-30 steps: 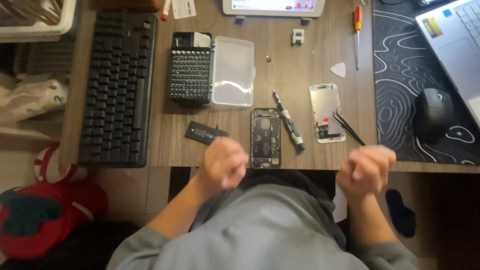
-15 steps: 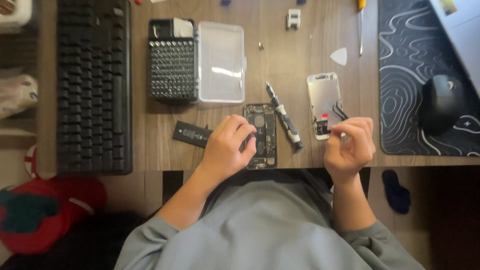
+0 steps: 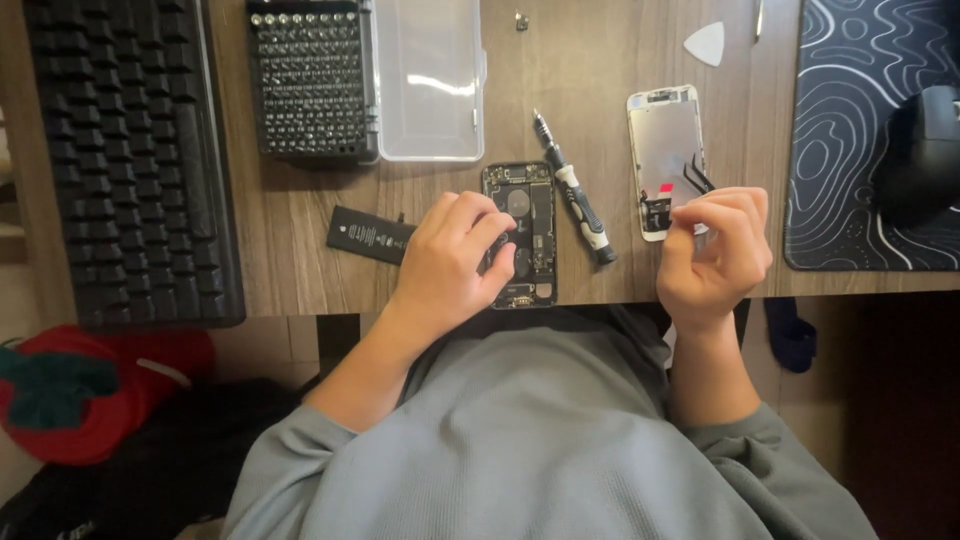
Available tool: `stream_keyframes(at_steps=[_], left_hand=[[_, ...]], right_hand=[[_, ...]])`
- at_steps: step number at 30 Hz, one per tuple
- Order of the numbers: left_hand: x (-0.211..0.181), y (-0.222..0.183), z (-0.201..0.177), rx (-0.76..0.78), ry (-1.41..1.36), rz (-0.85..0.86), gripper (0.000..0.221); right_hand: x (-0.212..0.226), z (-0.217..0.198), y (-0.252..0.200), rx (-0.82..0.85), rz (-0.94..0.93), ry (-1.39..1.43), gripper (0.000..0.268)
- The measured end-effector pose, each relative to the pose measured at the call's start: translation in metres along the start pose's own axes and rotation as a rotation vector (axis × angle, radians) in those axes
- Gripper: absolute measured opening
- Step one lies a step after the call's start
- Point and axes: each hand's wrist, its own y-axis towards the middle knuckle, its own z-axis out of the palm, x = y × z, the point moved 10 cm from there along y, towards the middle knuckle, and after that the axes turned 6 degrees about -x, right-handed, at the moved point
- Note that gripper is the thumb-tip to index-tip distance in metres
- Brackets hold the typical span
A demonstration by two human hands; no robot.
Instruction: Disassembling a smartphone to remove internal components using a screwdriver and tweezers.
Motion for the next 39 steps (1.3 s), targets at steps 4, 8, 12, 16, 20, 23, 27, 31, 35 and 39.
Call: stream_keyframes(at_steps=[4, 8, 12, 16, 20, 23, 27, 31, 35, 39], left_hand=[[-0.001, 0.001, -0.001, -0.002, -0.009, 0.010, 0.012], [0.000, 0.001, 0.000, 0.009, -0.010, 0.005, 0.012], [-0.001, 0.002, -0.001, 0.013, -0.006, 0.005, 0.011], [-0.004, 0.005, -0.005, -0.003, -0.025, 0.023, 0.010], [-0.005, 0.002, -0.008, -0.036, -0.056, 0.026, 0.009], [-0.015, 0.003, -0.013, -0.042, 0.000, 0.093, 0.004], [-0.035, -0.007, -0.006, 0.077, 0.032, 0.224, 0.007], [-0.038, -0.021, 0.008, 0.256, 0.024, 0.253, 0.042], [-0.030, -0.022, 0.018, 0.297, 0.053, 0.220, 0.045], [-0.029, -0.021, 0.022, 0.312, 0.066, 0.225, 0.043]], right_hand=[[0.000, 0.001, 0.001, 0.011, 0.024, 0.001, 0.014], [0.002, 0.002, 0.002, 0.014, 0.023, 0.000, 0.014], [0.002, 0.002, 0.002, 0.012, 0.007, 0.004, 0.012], [0.004, 0.001, 0.002, 0.001, -0.014, -0.012, 0.014], [0.030, 0.010, -0.004, 0.062, -0.126, -0.089, 0.016], [0.046, 0.023, -0.013, 0.153, -0.203, -0.061, 0.011], [0.040, 0.019, -0.008, 0.174, -0.182, -0.128, 0.007], [0.015, -0.005, 0.002, 0.151, -0.162, -0.294, 0.015], [-0.011, -0.030, 0.016, 0.119, -0.082, -0.343, 0.012], [-0.039, -0.031, 0.012, 0.332, 0.019, -0.406, 0.023]])
